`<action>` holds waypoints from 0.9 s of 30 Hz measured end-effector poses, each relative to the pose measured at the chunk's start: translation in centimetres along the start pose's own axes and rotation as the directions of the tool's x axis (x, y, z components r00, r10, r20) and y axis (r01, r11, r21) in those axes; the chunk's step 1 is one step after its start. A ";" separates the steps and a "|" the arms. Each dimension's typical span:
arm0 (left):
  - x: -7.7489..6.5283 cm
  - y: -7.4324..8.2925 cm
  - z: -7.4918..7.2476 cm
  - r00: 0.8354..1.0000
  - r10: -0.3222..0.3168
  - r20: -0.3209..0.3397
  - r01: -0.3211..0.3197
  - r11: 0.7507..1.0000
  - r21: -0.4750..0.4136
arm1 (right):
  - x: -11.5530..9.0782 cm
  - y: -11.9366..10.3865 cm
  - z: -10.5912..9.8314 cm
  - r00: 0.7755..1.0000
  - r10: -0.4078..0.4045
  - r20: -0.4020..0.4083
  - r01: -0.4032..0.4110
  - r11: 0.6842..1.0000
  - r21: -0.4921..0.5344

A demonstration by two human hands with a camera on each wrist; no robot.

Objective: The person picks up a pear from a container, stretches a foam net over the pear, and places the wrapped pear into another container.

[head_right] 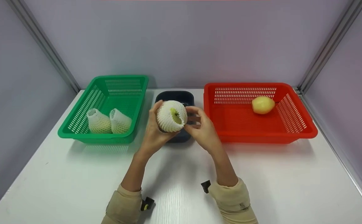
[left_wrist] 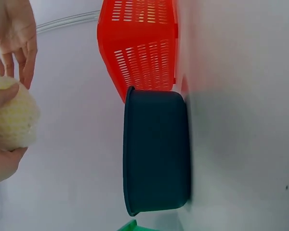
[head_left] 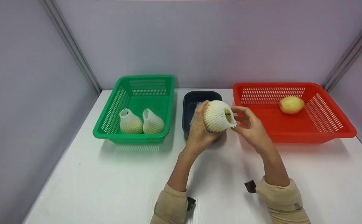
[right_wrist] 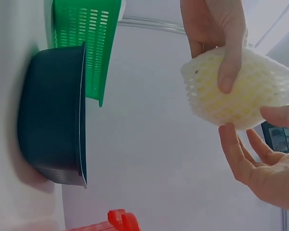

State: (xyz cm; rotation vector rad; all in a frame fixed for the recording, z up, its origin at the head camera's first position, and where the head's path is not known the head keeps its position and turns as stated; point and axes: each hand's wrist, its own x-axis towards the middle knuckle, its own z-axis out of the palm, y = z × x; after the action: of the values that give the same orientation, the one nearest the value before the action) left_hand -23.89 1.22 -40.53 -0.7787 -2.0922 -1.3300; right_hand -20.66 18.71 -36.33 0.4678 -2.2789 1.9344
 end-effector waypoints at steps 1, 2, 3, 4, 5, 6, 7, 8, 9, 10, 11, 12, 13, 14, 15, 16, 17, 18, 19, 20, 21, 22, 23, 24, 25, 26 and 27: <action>0.0 -0.1 0.1 0.999 0.030 -0.025 -0.030 0.999 0.021 | 0.0 0.1 0.2 1.000 -0.007 0.012 0.007 1.000 -0.004; 0.1 -0.2 0.2 0.998 0.052 -0.047 -0.050 0.998 0.040 | 0.1 0.1 0.4 1.000 -0.014 0.027 0.014 1.000 -0.010; 0.1 -0.3 0.4 0.996 0.069 -0.064 -0.065 0.996 0.055 | 0.1 0.3 0.7 0.999 -0.024 0.040 0.024 1.000 -0.007; 0.1 -0.4 0.5 0.993 0.085 -0.078 -0.079 0.994 0.071 | 0.2 0.4 0.9 0.998 -0.031 0.053 0.031 0.999 -0.007; 0.1 -0.5 0.5 0.992 0.094 -0.085 -0.087 0.992 0.088 | 0.2 0.5 1.2 0.997 -0.037 0.067 0.038 0.999 -0.012; 0.1 -0.5 0.6 0.991 0.098 -0.087 -0.089 0.991 0.101 | 0.2 0.6 1.4 0.996 -0.040 0.077 0.042 0.999 -0.013; 0.0 -0.6 0.7 0.992 0.096 -0.087 -0.086 0.990 0.113 | 0.2 0.7 1.7 0.996 -0.042 0.080 0.044 0.999 -0.016; 0.0 -0.6 0.7 0.993 0.087 -0.084 -0.076 0.989 0.128 | 0.2 0.8 1.9 0.996 -0.041 0.078 0.043 0.999 -0.022; -0.1 -0.6 0.7 0.994 0.079 -0.080 -0.067 0.987 0.143 | 0.3 0.8 2.1 0.997 -0.036 0.072 0.038 0.999 -0.027; -0.1 -0.6 0.7 0.996 0.064 -0.070 -0.052 0.986 0.158 | 0.3 0.9 2.2 0.998 -0.024 0.062 0.026 0.999 -0.041; -0.2 -0.5 0.7 0.997 0.046 -0.055 -0.036 0.985 0.171 | 0.3 0.9 2.4 0.999 -0.008 0.050 0.010 0.999 -0.048; -0.2 -0.4 0.8 0.999 0.033 -0.036 -0.026 0.984 0.177 | 0.4 0.9 2.4 0.999 0.008 0.036 -0.007 0.999 -0.051; -0.2 -0.3 0.7 1.000 0.018 -0.013 -0.016 0.984 0.180 | 0.5 0.9 2.4 0.999 0.025 0.020 -0.024 0.998 -0.053; -0.2 -0.1 0.7 1.000 0.003 0.014 -0.006 0.984 0.180 | 0.5 0.9 2.4 0.999 0.043 0.003 -0.042 0.998 -0.052; -0.2 0.0 0.6 0.999 -0.011 0.044 0.003 0.985 0.170 | 0.6 0.9 2.4 0.998 0.059 -0.017 -0.060 0.997 -0.045; -0.2 0.1 0.6 0.997 -0.027 0.076 0.015 0.988 0.153 | 0.7 0.9 2.2 0.997 0.070 -0.039 -0.071 0.997 -0.035; -0.1 0.2 0.5 0.993 -0.047 0.109 0.033 0.991 0.128 | 0.7 0.8 2.1 0.996 0.074 -0.059 -0.076 0.997 -0.026; -0.1 0.3 0.3 0.988 -0.069 0.140 0.056 0.994 0.093 | 0.8 0.8 2.0 0.994 0.076 -0.082 -0.077 0.997 -0.015; -0.1 0.4 0.2 0.982 -0.095 0.166 0.087 0.995 0.055 | 0.8 0.8 1.8 0.992 0.076 -0.104 -0.077 0.997 -0.005; 0.0 0.4 0.0 0.975 -0.121 0.189 0.121 0.993 0.011 | 0.9 0.8 1.6 0.989 0.072 -0.126 -0.072 0.997 0.002; 0.0 0.5 -0.2 0.967 -0.146 0.211 0.160 0.986 -0.051 | 0.9 0.8 1.4 0.987 0.066 -0.149 -0.066 0.998 0.008; 0.0 0.6 -0.3 0.958 -0.171 0.230 0.202 0.972 -0.118 | 0.9 0.7 1.3 0.984 0.058 -0.171 -0.056 0.998 0.016; 0.0 0.7 -0.5 0.950 -0.191 0.246 0.241 0.951 -0.195 | 0.9 0.7 1.1 0.980 0.053 -0.194 -0.050 0.998 0.023; 0.0 0.8 -0.7 0.943 -0.210 0.257 0.280 0.921 -0.272 | 1.0 0.7 1.0 0.975 0.053 -0.218 -0.047 0.998 0.032; 0.1 0.9 -0.8 0.937 -0.229 0.264 0.312 0.889 -0.335 | 1.0 0.7 0.9 0.970 0.052 -0.239 -0.045 0.998 0.037; 0.1 1.0 -0.9 0.931 -0.246 0.268 0.340 0.853 -0.397 | 0.9 0.6 0.9 0.964 0.057 -0.260 -0.047 0.998 0.046; 0.2 1.0 -1.0 0.926 -0.265 0.268 0.365 0.812 -0.456 | 0.9 0.6 0.8 0.958 0.060 -0.281 -0.047 0.997 0.053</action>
State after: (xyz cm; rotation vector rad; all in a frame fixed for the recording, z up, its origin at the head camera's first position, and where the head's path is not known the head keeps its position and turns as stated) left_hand -23.15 0.71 -39.45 -0.8081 -2.1100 -2.1169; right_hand -21.63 17.82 -36.79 0.1226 -2.0902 1.9383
